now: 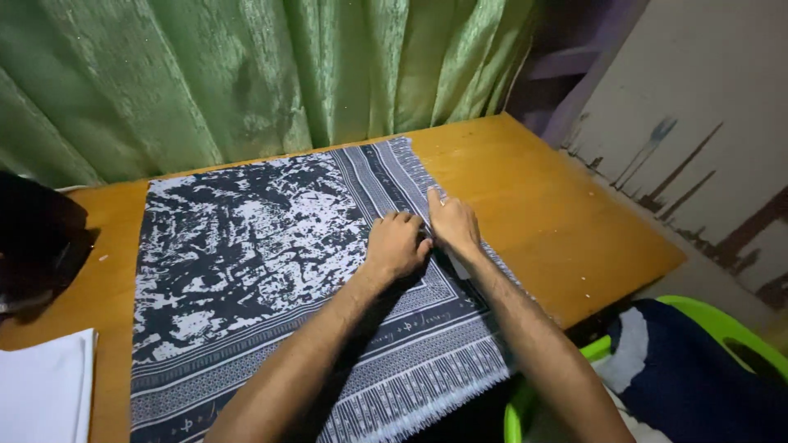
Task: The person irons a patterned cloth on a wooden table using a black iron, then folds the cloth into a compact rectangle. A white shirt and a spray bottle are visible on the table.
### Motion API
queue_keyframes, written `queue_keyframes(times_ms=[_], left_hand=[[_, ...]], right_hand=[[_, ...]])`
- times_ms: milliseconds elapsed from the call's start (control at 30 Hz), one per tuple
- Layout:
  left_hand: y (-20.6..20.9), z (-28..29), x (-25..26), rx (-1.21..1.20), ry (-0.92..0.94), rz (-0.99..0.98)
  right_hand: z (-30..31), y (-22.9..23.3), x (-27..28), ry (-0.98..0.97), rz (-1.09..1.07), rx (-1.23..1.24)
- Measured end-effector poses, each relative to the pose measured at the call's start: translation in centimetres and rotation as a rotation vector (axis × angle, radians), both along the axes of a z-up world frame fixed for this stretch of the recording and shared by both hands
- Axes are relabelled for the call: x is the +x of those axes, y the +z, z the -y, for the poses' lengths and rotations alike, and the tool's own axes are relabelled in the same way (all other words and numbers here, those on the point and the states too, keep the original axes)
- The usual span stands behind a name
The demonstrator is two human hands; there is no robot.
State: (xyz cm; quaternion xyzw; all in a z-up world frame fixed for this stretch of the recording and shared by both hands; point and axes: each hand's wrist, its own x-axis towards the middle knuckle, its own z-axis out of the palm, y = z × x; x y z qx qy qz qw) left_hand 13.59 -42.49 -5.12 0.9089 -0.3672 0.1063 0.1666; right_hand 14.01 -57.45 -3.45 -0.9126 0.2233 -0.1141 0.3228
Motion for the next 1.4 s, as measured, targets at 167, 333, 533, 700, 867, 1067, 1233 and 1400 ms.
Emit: queue_keyframes(times_ms=[167, 333, 533, 700, 867, 1067, 1233, 1400], left_hand=[[1.0, 0.5, -2.5, -0.033, -0.036, 0.016], [1.4, 0.1, -5.2, -0.016, -0.056, 0.026], [1.6, -1.1, -8.1, -0.036, -0.068, 0.093], [2.9, -4.1, -10.4, -0.127, -0.092, 0.101], [3.9, -8.4, -12.4, -0.15, -0.081, 0.146], [3.9, -15.3, -12.8, -0.15, 0.03, 0.188], [4.2, -22.0, -12.7, -0.223, 0.114, 0.173], [4.7, -29.1, -13.1, -0.417, 0.217, -0.121]], right_hand=[[2.1, -1.3, -1.7, 0.035, -0.018, 0.025], [2.2, -0.9, -5.7, 0.009, -0.062, 0.034], [1.7, -0.4, -11.8, 0.086, -0.047, 0.078], [-2.8, 3.5, -17.8, 0.09, -0.055, 0.151], [-6.5, 4.1, -17.9, 0.128, -0.097, 0.052], [-14.4, 7.0, -18.9, 0.191, -0.112, 0.132], [-20.7, 6.7, -16.0, 0.336, -0.015, 0.258], [-26.0, 0.0, -5.6, 0.595, 0.173, 0.7]])
